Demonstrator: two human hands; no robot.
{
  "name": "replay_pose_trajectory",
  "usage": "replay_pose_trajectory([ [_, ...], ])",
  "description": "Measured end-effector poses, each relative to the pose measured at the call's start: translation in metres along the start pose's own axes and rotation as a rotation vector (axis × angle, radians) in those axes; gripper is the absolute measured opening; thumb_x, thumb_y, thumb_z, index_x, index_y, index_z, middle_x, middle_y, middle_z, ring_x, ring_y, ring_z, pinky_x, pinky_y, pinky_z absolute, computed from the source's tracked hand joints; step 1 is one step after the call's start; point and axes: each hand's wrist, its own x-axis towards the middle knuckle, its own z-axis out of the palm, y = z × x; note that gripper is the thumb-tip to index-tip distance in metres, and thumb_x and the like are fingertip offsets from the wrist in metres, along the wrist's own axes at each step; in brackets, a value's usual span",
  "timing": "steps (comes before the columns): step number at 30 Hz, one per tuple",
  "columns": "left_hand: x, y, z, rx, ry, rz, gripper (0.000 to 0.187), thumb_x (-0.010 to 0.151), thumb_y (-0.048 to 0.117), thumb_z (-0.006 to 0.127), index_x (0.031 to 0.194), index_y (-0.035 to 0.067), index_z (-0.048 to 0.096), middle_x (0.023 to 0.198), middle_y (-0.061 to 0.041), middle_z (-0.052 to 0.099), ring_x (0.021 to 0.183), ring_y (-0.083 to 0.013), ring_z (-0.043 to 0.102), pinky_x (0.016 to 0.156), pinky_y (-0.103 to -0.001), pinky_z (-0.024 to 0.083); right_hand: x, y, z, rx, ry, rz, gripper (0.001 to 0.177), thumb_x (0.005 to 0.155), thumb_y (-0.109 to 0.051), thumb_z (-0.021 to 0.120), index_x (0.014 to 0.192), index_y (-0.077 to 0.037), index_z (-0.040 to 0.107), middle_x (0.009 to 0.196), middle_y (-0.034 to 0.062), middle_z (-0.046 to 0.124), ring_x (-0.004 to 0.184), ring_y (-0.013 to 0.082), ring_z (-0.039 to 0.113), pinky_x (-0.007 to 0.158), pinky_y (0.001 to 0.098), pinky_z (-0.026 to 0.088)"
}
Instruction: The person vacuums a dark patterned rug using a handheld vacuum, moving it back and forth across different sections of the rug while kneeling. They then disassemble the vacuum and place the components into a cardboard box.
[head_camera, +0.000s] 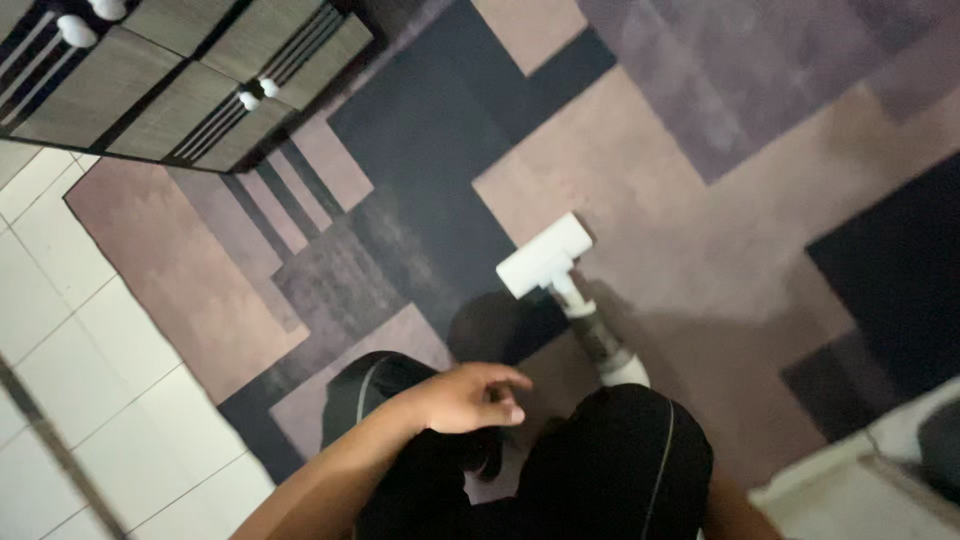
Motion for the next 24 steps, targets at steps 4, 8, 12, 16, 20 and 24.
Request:
replay_pose_trajectory([
  [4,-0.003,-0.026,0.0,-0.194,0.356,0.19,0.05,0.091,0.022,0.074,0.137,0.006,0.062,0.099,-0.002,0.073,0.087,-0.0093,0.065,0.08,-0.026,0.054,0.035,-0.013,-0.001,0.052,0.149,-0.042,0.063,0.078,-0.03,0.084,0.13,-0.006,0.059,0.12,0.0169,0.062,0.109,0.0287,0.06,0.091,0.041,0.048],
  [8,-0.027,-0.029,0.011,-0.358,0.616,0.273,0.046,0.093,0.016,0.071,0.136,0.002,0.062,0.099,0.0,0.068,0.085,-0.0074,0.062,0.079,-0.023,0.052,0.041,-0.041,-0.038,0.17,0.353,-0.09,0.047,0.08,-0.026,0.082,0.119,-0.005,0.067,0.104,0.0161,0.069,0.094,0.0265,0.066,0.08,0.0409,0.051],
  [12,-0.052,-0.022,0.015,-0.239,0.639,0.268,0.046,0.093,0.017,0.073,0.135,0.001,0.061,0.097,-0.001,0.067,0.082,-0.0078,0.06,0.076,-0.025,0.052,0.068,-0.091,-0.099,0.282,0.604,-0.313,0.032,0.083,-0.021,0.081,0.108,-0.004,0.074,0.089,0.0153,0.075,0.079,0.0244,0.072,0.068,0.0408,0.055],
  [16,-0.074,-0.021,0.011,-0.154,0.756,0.355,0.045,0.094,0.017,0.071,0.135,0.003,0.061,0.097,-0.001,0.069,0.082,-0.007,0.062,0.077,-0.024,0.054,0.06,-0.125,-0.143,0.425,0.503,-0.325,0.021,0.087,-0.016,0.076,0.104,-0.003,0.074,0.079,0.0184,0.072,0.063,0.0223,0.066,0.057,0.0391,0.052],
  [20,-0.102,-0.027,0.012,-0.207,0.857,0.498,0.042,0.096,0.014,0.071,0.135,0.004,0.062,0.1,-0.001,0.07,0.085,-0.0078,0.061,0.079,-0.025,0.053,0.027,-0.153,-0.151,0.586,0.304,-0.341,0.021,0.089,-0.011,0.073,0.106,0.001,0.07,0.082,0.0174,0.071,0.064,0.0215,0.067,0.055,0.0357,0.054],
  [24,-0.123,-0.064,-0.011,-0.348,0.934,0.609,0.04,0.098,0.012,0.068,0.136,0.002,0.061,0.105,-0.001,0.069,0.093,-0.0076,0.062,0.084,-0.025,0.053,0.017,-0.185,-0.158,0.724,0.123,-0.323,0.029,0.087,-0.004,0.069,0.115,0.003,0.064,0.087,0.0146,0.07,0.069,0.0231,0.071,0.056,0.0365,0.059],
])
